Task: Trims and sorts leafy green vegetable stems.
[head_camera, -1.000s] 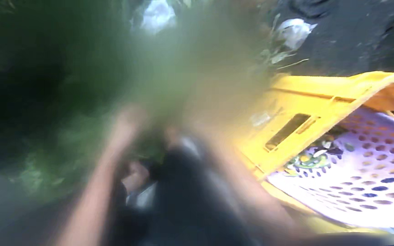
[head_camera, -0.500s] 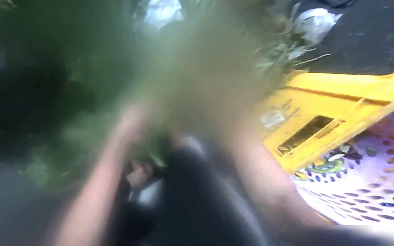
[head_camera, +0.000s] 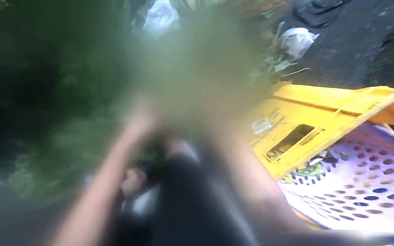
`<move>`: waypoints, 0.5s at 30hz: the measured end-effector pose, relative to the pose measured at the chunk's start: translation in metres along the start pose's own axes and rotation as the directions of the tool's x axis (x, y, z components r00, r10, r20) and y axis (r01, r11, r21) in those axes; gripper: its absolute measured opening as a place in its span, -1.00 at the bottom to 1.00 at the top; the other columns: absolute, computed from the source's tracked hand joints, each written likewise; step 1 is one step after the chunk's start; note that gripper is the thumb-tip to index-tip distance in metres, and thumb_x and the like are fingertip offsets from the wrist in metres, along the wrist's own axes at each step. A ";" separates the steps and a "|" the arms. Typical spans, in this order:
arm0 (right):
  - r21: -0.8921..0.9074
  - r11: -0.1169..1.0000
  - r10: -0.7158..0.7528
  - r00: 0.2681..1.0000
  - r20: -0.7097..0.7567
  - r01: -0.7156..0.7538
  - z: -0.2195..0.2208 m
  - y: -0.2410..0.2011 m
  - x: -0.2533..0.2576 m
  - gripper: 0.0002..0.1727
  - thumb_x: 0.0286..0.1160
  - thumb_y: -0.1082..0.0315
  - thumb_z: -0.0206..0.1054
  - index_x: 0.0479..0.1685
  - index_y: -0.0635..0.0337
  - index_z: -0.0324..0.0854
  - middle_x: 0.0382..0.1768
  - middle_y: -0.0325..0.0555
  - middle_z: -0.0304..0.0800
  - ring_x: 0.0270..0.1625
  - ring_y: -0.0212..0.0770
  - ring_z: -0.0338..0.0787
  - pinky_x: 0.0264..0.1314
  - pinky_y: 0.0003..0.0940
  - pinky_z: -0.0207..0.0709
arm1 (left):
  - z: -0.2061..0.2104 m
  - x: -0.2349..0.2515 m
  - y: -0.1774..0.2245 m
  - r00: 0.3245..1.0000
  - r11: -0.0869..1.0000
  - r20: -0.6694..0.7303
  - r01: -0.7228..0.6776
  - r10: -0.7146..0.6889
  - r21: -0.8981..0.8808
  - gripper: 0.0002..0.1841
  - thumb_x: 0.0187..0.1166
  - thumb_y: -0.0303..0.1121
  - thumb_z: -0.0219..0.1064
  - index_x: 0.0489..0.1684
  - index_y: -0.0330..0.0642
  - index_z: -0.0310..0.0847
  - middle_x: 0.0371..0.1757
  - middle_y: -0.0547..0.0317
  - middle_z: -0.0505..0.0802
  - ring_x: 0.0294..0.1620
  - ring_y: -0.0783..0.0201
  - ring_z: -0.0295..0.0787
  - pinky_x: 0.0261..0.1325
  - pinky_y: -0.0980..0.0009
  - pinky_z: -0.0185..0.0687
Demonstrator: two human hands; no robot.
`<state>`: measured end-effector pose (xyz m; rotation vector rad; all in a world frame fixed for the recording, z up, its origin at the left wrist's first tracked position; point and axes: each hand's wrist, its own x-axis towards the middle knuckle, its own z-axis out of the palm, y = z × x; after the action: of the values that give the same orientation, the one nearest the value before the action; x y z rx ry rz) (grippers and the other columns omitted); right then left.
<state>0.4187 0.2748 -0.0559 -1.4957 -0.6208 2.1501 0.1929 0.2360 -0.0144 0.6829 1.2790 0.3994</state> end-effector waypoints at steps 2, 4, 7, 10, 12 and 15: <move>0.012 0.999 -0.037 0.998 0.057 0.037 -0.012 0.011 0.004 -0.48 0.79 -0.04 -0.01 0.42 0.07 0.62 0.01 -0.03 0.80 -0.06 -0.14 0.79 -0.03 -0.12 0.74 | 0.004 0.002 -0.004 0.999 0.999 -0.016 -0.029 0.029 0.017 -0.63 0.74 -0.34 0.26 0.48 -0.09 0.58 -0.05 0.06 0.89 -0.15 0.21 0.84 0.01 0.22 0.80; -0.157 0.983 -0.085 0.994 0.064 0.094 -0.015 0.022 0.008 -0.35 0.69 -0.30 0.11 0.40 0.01 0.62 -0.10 -0.04 0.79 -0.26 -0.16 0.80 -0.33 -0.16 0.76 | 0.008 0.003 -0.003 0.997 0.990 -0.036 -0.069 0.074 0.123 -0.61 0.80 -0.27 0.19 0.56 0.03 0.57 0.01 0.15 0.87 -0.23 0.28 0.80 -0.10 0.27 0.80; -0.414 0.892 -0.171 0.983 0.065 0.182 -0.005 0.017 0.003 -0.48 0.59 -0.25 0.32 0.02 0.04 0.76 -0.36 -0.22 0.80 -0.46 -0.36 0.73 -0.44 -0.30 0.67 | 0.010 0.002 0.000 0.984 0.893 -0.095 -0.097 0.154 0.439 -0.65 0.82 -0.11 0.16 0.42 0.05 0.67 -0.13 0.21 0.89 -0.36 0.32 0.81 -0.21 0.24 0.82; -0.165 0.986 -0.021 0.996 0.092 0.036 -0.001 -0.033 -0.032 -0.68 0.77 0.05 0.13 -0.29 -0.02 0.62 -0.61 -0.40 0.51 -0.70 -0.51 0.34 -0.69 -0.59 0.28 | -0.014 -0.003 0.002 0.960 0.720 -0.051 -0.171 0.276 0.672 -0.69 0.83 -0.16 0.15 0.26 -0.04 0.74 -0.10 0.18 0.88 -0.33 0.31 0.81 -0.13 0.20 0.81; 0.228 0.970 -0.091 0.996 0.006 0.087 -0.035 -0.051 -0.042 -0.71 0.77 0.14 0.07 -0.30 -0.09 0.64 -0.60 -0.43 0.56 -0.70 -0.55 0.36 -0.70 -0.65 0.30 | -0.040 -0.011 0.005 0.981 0.759 -0.061 -0.104 0.186 0.643 -0.70 0.83 -0.19 0.15 0.23 -0.08 0.75 -0.10 0.17 0.89 -0.29 0.32 0.85 -0.08 0.21 0.84; 0.272 0.924 -0.148 0.909 -0.391 0.268 -0.084 -0.059 -0.042 -0.55 0.89 0.06 -0.15 -0.40 -0.13 0.54 -0.76 -0.44 0.44 -0.78 -0.49 0.35 -0.72 -0.57 0.30 | -0.064 -0.029 0.011 0.993 0.969 -0.074 0.104 -0.090 0.224 -0.74 0.83 -0.28 0.14 0.15 -0.20 0.71 -0.28 0.13 0.83 -0.36 0.28 0.83 -0.22 0.28 0.87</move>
<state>0.5170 0.3066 -0.0156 -1.5114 -0.2699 1.6542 0.1251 0.2410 0.0060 0.8020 1.4261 0.1965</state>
